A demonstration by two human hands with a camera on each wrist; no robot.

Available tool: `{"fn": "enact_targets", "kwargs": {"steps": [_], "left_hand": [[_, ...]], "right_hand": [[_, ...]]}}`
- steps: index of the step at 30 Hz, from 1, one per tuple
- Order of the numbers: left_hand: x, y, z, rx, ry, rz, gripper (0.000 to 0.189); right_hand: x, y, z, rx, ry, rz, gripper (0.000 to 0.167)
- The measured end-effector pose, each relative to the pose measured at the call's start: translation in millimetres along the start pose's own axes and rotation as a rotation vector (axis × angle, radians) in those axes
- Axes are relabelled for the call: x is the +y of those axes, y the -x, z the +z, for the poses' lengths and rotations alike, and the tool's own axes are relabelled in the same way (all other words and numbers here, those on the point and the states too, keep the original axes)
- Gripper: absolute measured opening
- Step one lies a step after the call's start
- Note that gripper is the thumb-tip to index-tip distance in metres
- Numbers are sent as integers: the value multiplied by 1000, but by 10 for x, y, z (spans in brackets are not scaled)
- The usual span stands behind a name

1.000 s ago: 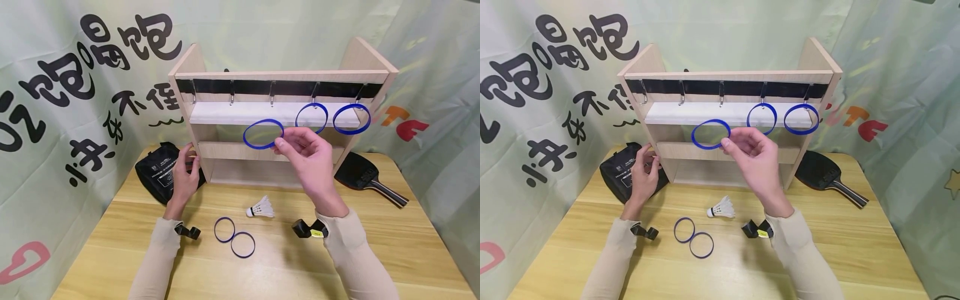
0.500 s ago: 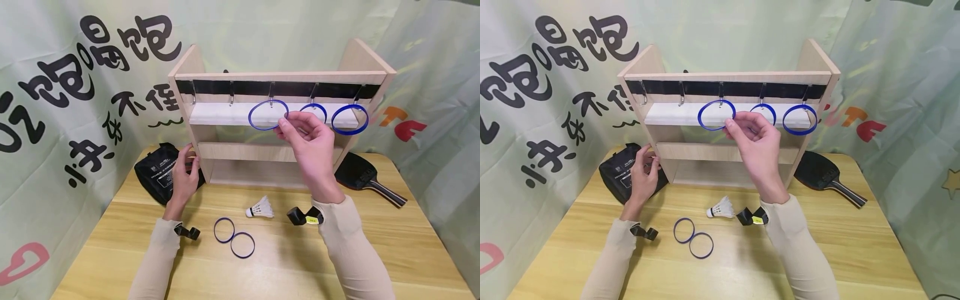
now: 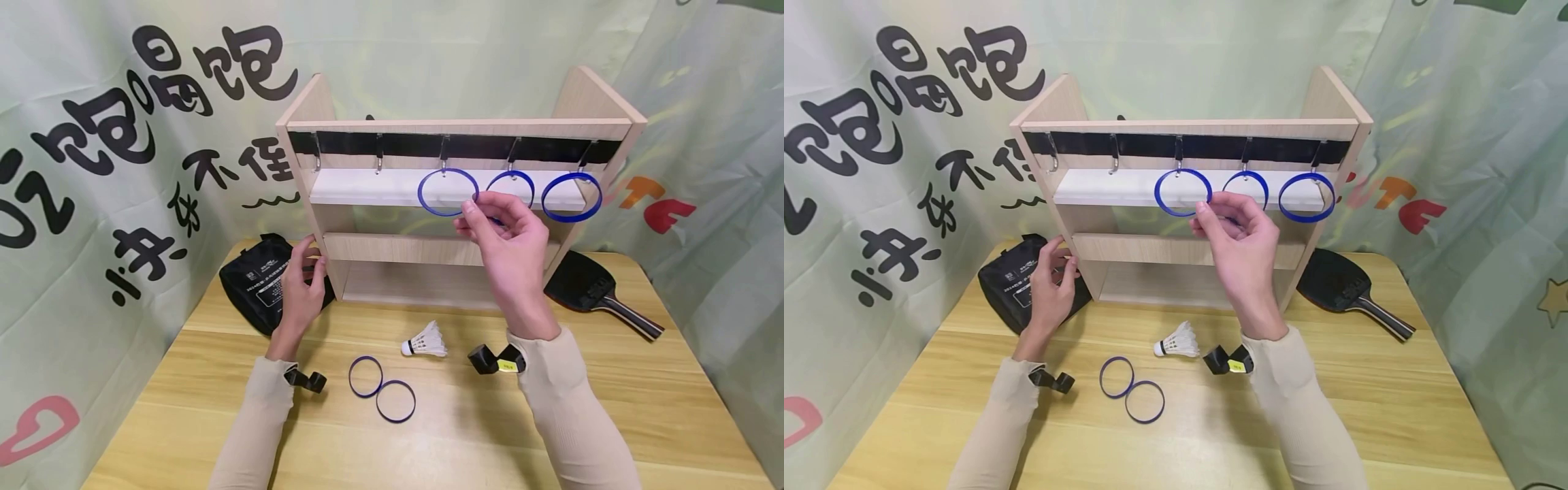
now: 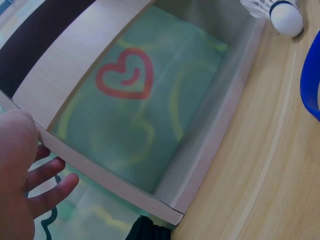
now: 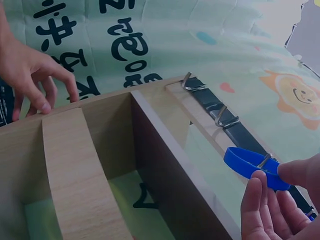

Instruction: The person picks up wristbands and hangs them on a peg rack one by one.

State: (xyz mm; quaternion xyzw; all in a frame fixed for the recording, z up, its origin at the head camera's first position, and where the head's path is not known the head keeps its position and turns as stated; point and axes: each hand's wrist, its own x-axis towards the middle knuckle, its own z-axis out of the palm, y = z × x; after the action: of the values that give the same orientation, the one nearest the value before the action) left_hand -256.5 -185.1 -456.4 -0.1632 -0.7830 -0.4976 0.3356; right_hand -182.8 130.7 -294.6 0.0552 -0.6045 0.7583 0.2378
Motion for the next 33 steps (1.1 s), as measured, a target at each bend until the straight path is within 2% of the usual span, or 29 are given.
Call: {"fn": "enact_targets", "kwargs": {"steps": [8,13,26,33], "left_hand": [[-8,-2,0,0,-8,12,41],[-6,-13,2,0,-7,7,41],[-16,-6,3,-1,0,10,41],[-1,0,6,3,-2,5,42]], "right_hand": [[49,169,-76,-5,25,36,17],[105,274,-106,-41,29,16,12],[334,461,-184,-101,211,29,13],[524,588,-203,-155,241,66,14]]}}
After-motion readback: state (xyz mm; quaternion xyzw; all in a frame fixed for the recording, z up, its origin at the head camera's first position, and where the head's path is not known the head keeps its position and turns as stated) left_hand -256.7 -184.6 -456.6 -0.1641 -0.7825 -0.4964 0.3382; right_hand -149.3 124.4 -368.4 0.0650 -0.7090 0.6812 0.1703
